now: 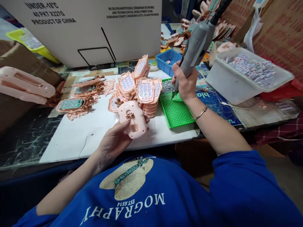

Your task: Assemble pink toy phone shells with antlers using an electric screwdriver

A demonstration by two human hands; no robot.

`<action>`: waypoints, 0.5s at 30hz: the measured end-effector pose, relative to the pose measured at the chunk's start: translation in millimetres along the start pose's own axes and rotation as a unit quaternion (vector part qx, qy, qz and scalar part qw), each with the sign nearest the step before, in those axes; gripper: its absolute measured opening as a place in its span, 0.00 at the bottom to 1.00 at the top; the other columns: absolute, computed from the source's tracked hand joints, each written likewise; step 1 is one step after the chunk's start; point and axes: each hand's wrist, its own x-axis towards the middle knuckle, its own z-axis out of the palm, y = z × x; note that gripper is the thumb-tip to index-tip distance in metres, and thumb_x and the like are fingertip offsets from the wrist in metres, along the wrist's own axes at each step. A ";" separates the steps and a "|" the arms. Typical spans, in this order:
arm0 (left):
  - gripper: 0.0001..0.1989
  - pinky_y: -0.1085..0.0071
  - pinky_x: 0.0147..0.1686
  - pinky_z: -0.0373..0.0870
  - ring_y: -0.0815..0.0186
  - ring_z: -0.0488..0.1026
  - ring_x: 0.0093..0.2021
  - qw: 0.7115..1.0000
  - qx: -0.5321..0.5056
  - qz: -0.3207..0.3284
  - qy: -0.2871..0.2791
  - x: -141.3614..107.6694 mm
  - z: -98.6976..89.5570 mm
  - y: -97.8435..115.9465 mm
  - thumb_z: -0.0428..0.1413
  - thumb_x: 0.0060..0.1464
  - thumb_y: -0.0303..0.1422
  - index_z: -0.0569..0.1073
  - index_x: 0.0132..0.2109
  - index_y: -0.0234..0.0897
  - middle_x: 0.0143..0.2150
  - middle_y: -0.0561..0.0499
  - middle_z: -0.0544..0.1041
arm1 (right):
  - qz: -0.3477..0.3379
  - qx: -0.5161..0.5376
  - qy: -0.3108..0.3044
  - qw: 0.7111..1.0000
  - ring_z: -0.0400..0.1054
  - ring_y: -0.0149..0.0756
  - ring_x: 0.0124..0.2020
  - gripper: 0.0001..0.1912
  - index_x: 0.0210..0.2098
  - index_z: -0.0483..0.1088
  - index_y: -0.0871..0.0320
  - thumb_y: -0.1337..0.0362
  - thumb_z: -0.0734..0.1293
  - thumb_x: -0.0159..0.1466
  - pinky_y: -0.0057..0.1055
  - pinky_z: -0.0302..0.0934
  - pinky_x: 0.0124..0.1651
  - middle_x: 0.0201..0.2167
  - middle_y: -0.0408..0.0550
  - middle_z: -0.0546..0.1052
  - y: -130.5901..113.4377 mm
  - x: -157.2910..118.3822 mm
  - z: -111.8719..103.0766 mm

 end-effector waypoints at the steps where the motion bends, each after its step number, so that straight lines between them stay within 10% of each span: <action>1: 0.22 0.56 0.53 0.76 0.52 0.79 0.51 1.000 -0.002 0.006 0.007 0.4 -0.1 0.2 0.61 0.55 0.31 0.73 0.56 0.32 0.50 0.40 0.82 | 0.007 0.000 0.000 1.000 0.62 0.30 0.21 0.33 0.38 0.62 0.49 0.30 0.71 0.52 0.33 0.61 0.27 0.27 0.38 0.70 -2.9 0.3 -0.3; 15: 0.18 0.66 0.50 0.76 0.66 0.78 0.45 0.993 -0.051 0.087 0.058 7.7 19.8 1.9 0.58 0.58 0.25 0.74 0.56 0.39 0.47 0.50 0.81 | -0.010 0.212 -0.059 0.975 0.54 0.29 0.14 0.24 0.31 0.68 0.51 0.43 0.78 0.51 0.32 0.50 0.16 0.18 0.37 0.61 -145.0 -59.1 46.2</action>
